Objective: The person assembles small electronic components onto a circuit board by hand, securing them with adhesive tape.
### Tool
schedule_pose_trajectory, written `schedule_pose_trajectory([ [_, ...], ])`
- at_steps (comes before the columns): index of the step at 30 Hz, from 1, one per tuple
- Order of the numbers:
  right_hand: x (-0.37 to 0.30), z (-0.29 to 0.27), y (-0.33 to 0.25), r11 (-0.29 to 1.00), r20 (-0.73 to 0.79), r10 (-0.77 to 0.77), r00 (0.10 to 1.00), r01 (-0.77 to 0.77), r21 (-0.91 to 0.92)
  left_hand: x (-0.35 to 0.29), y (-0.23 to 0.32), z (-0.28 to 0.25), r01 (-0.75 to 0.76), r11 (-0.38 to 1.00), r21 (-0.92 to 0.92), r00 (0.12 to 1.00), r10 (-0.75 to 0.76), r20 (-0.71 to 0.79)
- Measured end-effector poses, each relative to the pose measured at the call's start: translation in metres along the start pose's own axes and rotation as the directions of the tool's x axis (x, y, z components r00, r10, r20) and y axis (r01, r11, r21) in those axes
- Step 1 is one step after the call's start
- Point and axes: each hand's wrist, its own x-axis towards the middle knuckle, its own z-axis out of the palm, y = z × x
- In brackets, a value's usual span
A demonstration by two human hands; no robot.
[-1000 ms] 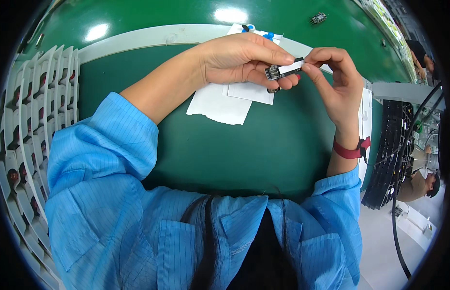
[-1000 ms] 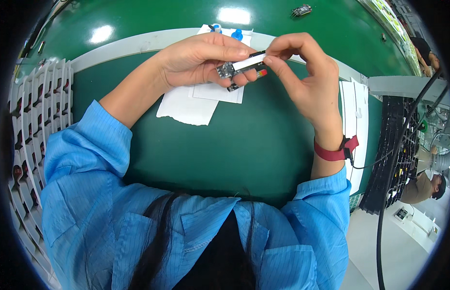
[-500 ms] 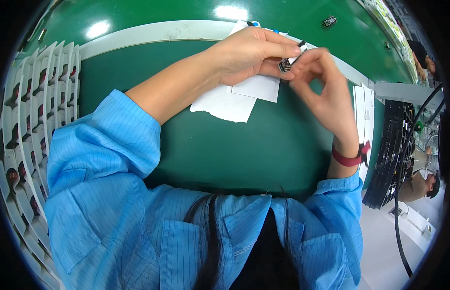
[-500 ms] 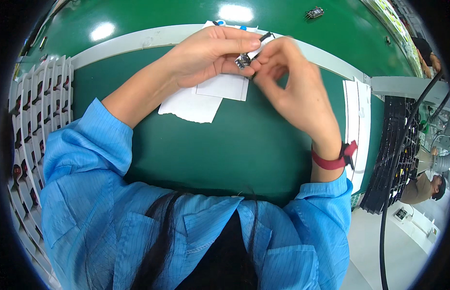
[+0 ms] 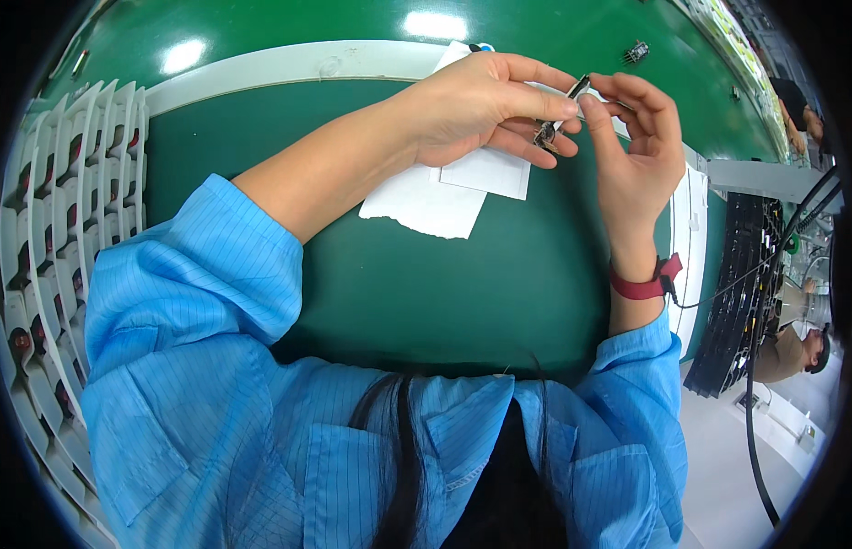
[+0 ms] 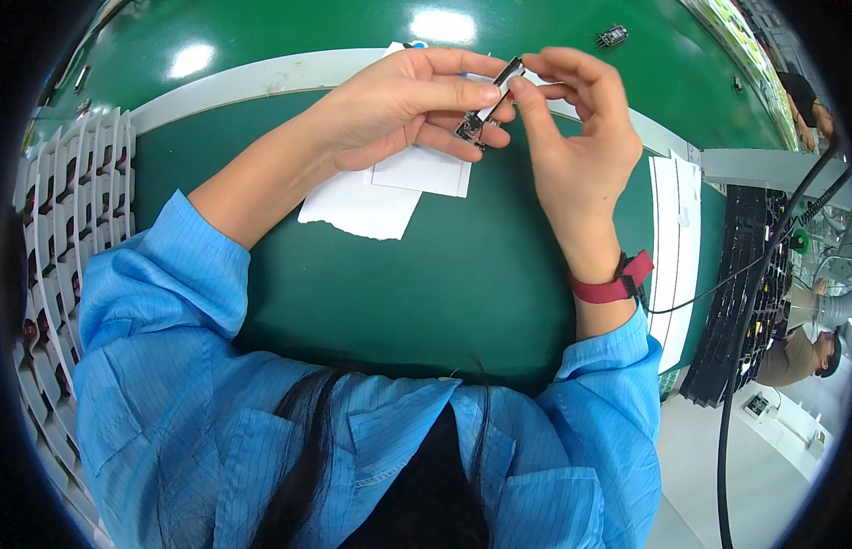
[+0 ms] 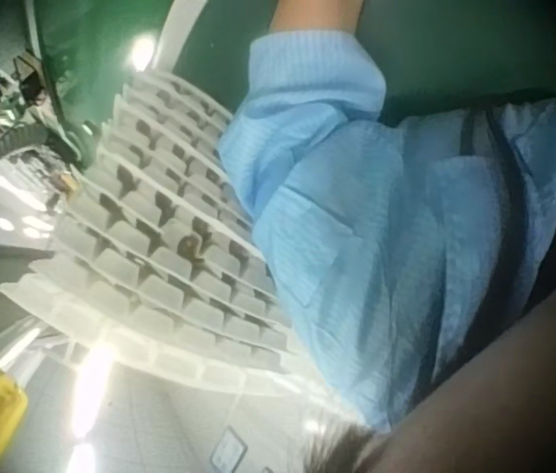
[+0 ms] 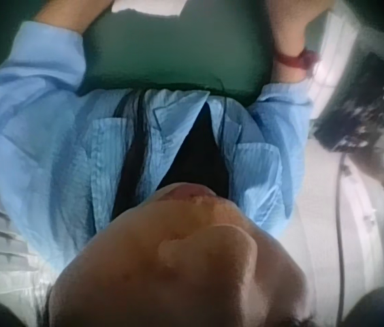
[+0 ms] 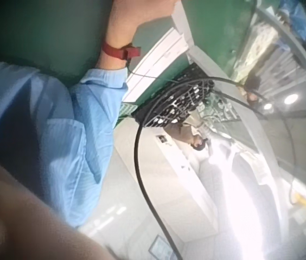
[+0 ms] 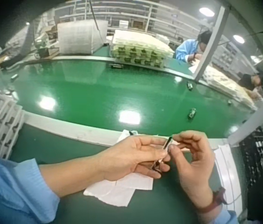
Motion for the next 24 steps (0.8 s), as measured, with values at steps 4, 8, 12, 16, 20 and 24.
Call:
schedule_pose_trajectory([
  [4, -0.008, 0.004, 0.006, 0.977, 0.019, -0.058, 0.998, 0.060, -0.205, 0.001, -0.002, -0.002, -0.017, 1.000, 0.007, 0.999, 0.017, 0.033],
  [8, -0.006, 0.005, 0.002, 0.995, 0.038, 0.024, 0.999, -0.021, -0.095, 0.001, -0.004, -0.002, -0.024, 1.000, 0.005, 1.000, 0.024, -0.009],
  [12, -0.004, 0.004, 0.006, 1.000, 0.089, 0.018, 0.996, -0.018, 0.005, 0.000, -0.002, 0.001, 0.002, 1.000, 0.017, 0.997, -0.001, -0.071],
  [16, 0.003, -0.009, -0.003, 0.872, 0.312, 0.202, 0.928, -0.316, 0.374, -0.001, -0.001, -0.004, 0.006, 1.000, 0.009, 1.000, -0.006, 0.003],
  [20, 0.045, -0.044, 0.037, 0.895, 0.074, 0.309, 0.948, -0.317, 0.313, 0.000, 0.004, -0.004, -0.015, 0.999, -0.032, 1.000, 0.015, 0.012],
  [24, 0.044, -0.028, 0.058, 0.937, -0.011, 0.159, 0.987, -0.154, -0.314, -0.001, 0.006, -0.006, -0.059, 0.986, -0.156, 0.994, 0.072, 0.077],
])
